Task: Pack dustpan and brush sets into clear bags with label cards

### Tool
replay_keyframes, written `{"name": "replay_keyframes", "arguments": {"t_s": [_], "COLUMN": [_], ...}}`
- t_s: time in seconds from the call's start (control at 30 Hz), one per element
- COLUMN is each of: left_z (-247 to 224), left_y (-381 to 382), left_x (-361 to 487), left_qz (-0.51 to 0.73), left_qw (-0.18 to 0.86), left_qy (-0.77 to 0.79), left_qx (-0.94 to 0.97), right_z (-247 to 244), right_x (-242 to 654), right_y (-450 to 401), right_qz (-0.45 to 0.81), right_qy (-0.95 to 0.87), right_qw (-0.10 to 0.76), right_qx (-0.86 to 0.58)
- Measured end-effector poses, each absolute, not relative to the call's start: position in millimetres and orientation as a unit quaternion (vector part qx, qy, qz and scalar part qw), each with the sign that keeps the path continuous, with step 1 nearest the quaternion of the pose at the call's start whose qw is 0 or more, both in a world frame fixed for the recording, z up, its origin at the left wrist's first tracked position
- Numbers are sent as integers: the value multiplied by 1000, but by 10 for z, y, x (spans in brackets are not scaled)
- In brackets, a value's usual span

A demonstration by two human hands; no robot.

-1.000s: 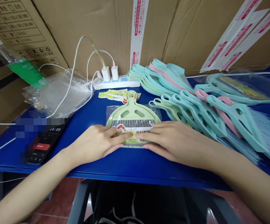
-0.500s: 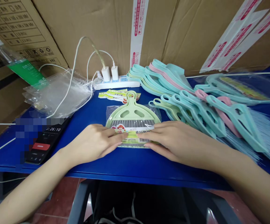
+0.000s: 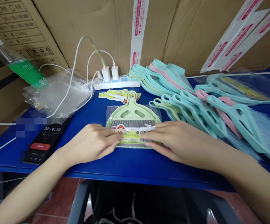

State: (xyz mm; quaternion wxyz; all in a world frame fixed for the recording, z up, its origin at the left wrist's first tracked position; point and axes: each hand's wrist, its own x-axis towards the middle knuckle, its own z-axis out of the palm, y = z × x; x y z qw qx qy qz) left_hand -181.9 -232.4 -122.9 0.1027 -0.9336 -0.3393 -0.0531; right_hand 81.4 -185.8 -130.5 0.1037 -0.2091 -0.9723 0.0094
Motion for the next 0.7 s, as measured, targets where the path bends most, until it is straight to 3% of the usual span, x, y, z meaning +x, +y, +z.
{"name": "replay_keyframes", "arguments": {"t_s": [0.43,0.7], "left_z": [-1254,-1251], "left_y": [-2335,-2330], "left_x": [-1826,-1818], "left_qz": [-36,-38], "left_qw": [108,108], "left_qy": [-340,-340], "left_qx": [-933,-933], "right_z": [-1317,-1355], "right_x": [811,803], "right_y": [-1831,-1818], "right_qz": [-42,-5], "right_qy": [-977,-975], "right_qw": [108,91], "right_qx": [-180,-205]}}
